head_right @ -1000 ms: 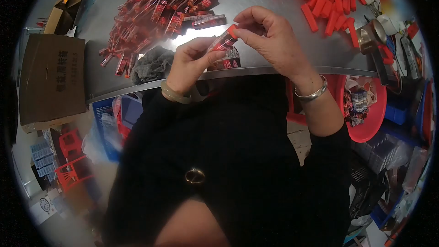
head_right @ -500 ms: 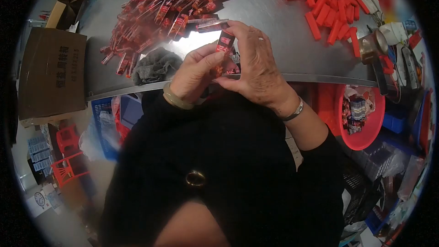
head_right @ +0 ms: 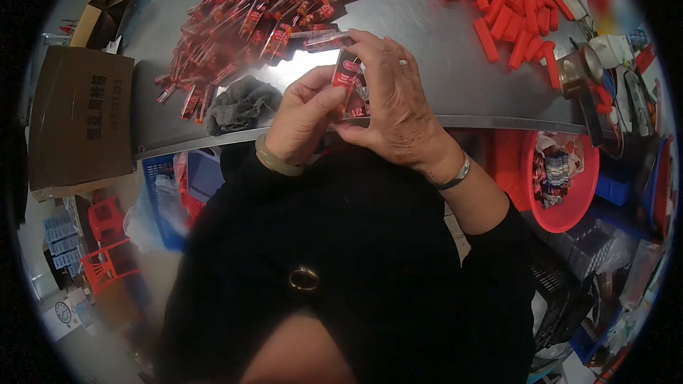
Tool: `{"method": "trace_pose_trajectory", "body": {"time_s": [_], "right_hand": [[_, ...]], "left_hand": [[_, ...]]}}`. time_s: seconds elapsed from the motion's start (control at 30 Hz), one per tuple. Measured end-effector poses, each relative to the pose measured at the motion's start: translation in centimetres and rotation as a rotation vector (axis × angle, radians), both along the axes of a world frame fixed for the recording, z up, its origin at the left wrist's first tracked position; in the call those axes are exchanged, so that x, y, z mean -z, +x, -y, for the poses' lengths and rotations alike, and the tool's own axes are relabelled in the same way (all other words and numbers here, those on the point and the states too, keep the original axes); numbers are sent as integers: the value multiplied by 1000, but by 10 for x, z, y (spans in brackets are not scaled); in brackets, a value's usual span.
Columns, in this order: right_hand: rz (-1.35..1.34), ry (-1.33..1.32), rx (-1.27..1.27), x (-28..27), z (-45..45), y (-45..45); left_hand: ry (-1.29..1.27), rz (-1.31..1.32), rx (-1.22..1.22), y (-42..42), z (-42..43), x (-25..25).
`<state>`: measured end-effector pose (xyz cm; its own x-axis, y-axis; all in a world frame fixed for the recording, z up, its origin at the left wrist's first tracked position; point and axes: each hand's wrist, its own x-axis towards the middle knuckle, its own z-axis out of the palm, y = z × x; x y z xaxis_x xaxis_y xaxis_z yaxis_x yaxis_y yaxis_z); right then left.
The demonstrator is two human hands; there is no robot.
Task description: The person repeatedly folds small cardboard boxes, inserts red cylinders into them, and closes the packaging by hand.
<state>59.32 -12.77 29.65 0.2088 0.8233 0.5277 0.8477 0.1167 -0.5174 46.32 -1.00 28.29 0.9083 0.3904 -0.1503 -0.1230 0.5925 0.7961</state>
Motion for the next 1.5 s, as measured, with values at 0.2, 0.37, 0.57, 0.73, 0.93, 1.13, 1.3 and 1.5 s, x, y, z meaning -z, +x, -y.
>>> {"method": "trace_pose_trajectory", "body": {"time_s": [0.2,0.37,0.57,0.73,0.93,1.13,1.3,1.5], "right_hand": [[-29,66,-23,-4,1,3],[18,68,-42,-6,2,2],[22,26,-62,-9,-2,0],[-72,16,-46,2,-4,1],[-296,-91,38,0,4,4],[83,-221,429,60,45,47],[142,-225,506,72,49,47],[207,-204,485,78,48,52]], "left_hand": [[-112,-5,44,-4,-3,-9],[-106,28,70,-6,-4,-8],[-136,29,93,-5,-8,1],[-171,50,111,-2,-9,10],[-99,-47,-2,1,-27,9],[824,-268,-494,-3,-164,-22],[1366,-511,-780,-10,-246,-22],[1601,-347,-914,-66,-185,-16]]}}
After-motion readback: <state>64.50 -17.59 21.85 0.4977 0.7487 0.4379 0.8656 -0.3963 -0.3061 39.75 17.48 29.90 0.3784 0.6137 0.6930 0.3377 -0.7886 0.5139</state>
